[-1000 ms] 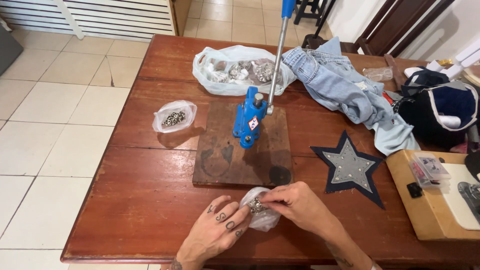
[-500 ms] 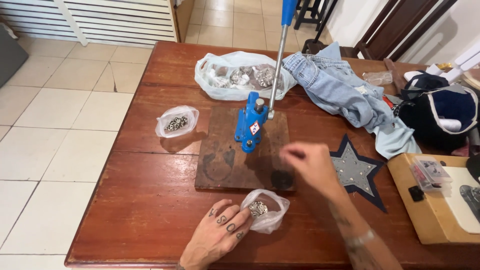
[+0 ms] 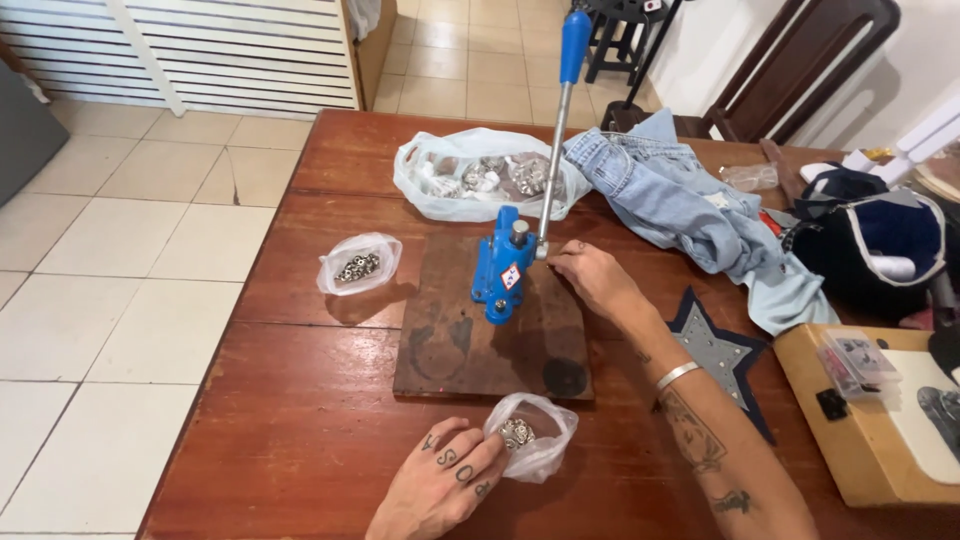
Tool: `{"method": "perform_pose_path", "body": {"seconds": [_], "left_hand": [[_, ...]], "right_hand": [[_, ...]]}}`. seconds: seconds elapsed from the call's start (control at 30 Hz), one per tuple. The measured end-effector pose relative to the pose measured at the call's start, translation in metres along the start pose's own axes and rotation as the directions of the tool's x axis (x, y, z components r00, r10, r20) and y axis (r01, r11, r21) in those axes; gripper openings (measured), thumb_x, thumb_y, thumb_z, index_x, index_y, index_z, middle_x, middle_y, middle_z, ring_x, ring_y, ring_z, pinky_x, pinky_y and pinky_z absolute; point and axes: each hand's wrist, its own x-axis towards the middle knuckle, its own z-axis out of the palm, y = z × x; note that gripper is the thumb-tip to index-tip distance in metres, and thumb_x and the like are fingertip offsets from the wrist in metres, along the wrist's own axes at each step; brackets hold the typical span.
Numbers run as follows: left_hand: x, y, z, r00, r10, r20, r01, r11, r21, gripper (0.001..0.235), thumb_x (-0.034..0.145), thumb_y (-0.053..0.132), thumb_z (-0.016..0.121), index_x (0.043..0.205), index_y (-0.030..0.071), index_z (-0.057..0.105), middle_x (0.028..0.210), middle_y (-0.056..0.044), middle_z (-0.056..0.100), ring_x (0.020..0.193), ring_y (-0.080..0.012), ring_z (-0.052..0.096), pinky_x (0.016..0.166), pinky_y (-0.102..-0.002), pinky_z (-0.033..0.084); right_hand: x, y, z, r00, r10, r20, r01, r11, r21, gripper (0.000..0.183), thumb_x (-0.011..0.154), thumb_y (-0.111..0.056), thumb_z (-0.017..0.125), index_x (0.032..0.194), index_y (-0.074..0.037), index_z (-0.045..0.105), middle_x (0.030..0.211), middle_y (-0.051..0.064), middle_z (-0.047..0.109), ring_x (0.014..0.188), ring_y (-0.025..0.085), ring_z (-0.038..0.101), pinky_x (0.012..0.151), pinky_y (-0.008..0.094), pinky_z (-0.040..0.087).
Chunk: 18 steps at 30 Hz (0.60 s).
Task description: Attaching metal rivets to a star-shaped fabric piece using a manual rivet press machine.
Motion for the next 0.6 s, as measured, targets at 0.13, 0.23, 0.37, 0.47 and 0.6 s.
{"method": "perform_pose_path", "body": {"seconds": [0.13, 0.23, 0.37, 0.47, 0.6], "left_hand": [[0.001, 0.000, -0.001, 1.000, 0.010, -0.014, -0.010, 0.999, -0.034, 0.022, 0.114, -0.007, 0.065, 0.132, -0.003, 0.077, 0.129, -0.012, 0.067, 0.106, -0.0304, 0.068, 0.111, -0.052, 0.057], [-0.004, 0.000, 0.002, 1.000, 0.010, 0.008, -0.010, 1.000, -0.007, 0.024, 0.113, -0.003, 0.069, 0.136, 0.000, 0.077, 0.127, -0.010, 0.066, 0.106, -0.0301, 0.068, 0.115, -0.053, 0.055], [-0.010, 0.001, 0.008, 0.999, -0.009, 0.038, 0.008, 1.000, 0.024, 0.018, 0.116, 0.000, 0.065, 0.131, 0.002, 0.074, 0.116, -0.006, 0.061, 0.102, -0.0276, 0.065, 0.113, -0.049, 0.055], [-0.011, 0.000, 0.008, 1.000, 0.007, 0.022, -0.007, 1.000, 0.029, 0.023, 0.115, 0.000, 0.069, 0.137, -0.001, 0.076, 0.127, -0.009, 0.065, 0.106, -0.0296, 0.067, 0.115, -0.051, 0.056], [-0.013, 0.001, 0.008, 1.000, 0.009, -0.007, -0.009, 1.000, 0.023, 0.027, 0.116, -0.001, 0.065, 0.140, -0.002, 0.078, 0.139, -0.012, 0.071, 0.113, -0.0313, 0.070, 0.114, -0.052, 0.059]], "right_hand": [[-0.009, -0.003, -0.013, 0.996, 0.062, -0.061, -0.050, 0.984, 0.173, 0.035, 0.117, -0.002, 0.073, 0.148, -0.006, 0.088, 0.134, 0.012, 0.087, 0.116, 0.036, 0.086, 0.102, 0.048, 0.067], [-0.016, -0.024, -0.032, 0.977, 0.080, -0.200, -0.040, 0.980, 0.197, 0.023, 0.108, -0.004, 0.087, 0.129, -0.007, 0.096, 0.124, 0.011, 0.097, 0.113, 0.028, 0.092, 0.101, 0.043, 0.071], [-0.015, -0.046, -0.048, 0.935, 0.339, -0.101, -0.300, 0.910, 0.285, 0.015, 0.104, -0.011, 0.094, 0.117, -0.014, 0.100, 0.114, 0.001, 0.099, 0.105, 0.016, 0.091, 0.097, 0.034, 0.067], [-0.023, -0.044, -0.050, 0.914, 0.367, -0.174, -0.317, 0.913, 0.259, 0.013, 0.096, -0.025, 0.105, 0.102, -0.015, 0.098, 0.103, 0.001, 0.098, 0.099, 0.017, 0.091, 0.091, 0.035, 0.068], [-0.056, -0.064, -0.063, 0.915, 0.361, -0.180, -0.315, 0.918, 0.240, 0.029, 0.105, -0.036, 0.094, 0.123, -0.013, 0.092, 0.121, 0.004, 0.094, 0.095, 0.018, 0.090, 0.092, 0.038, 0.068]]}}
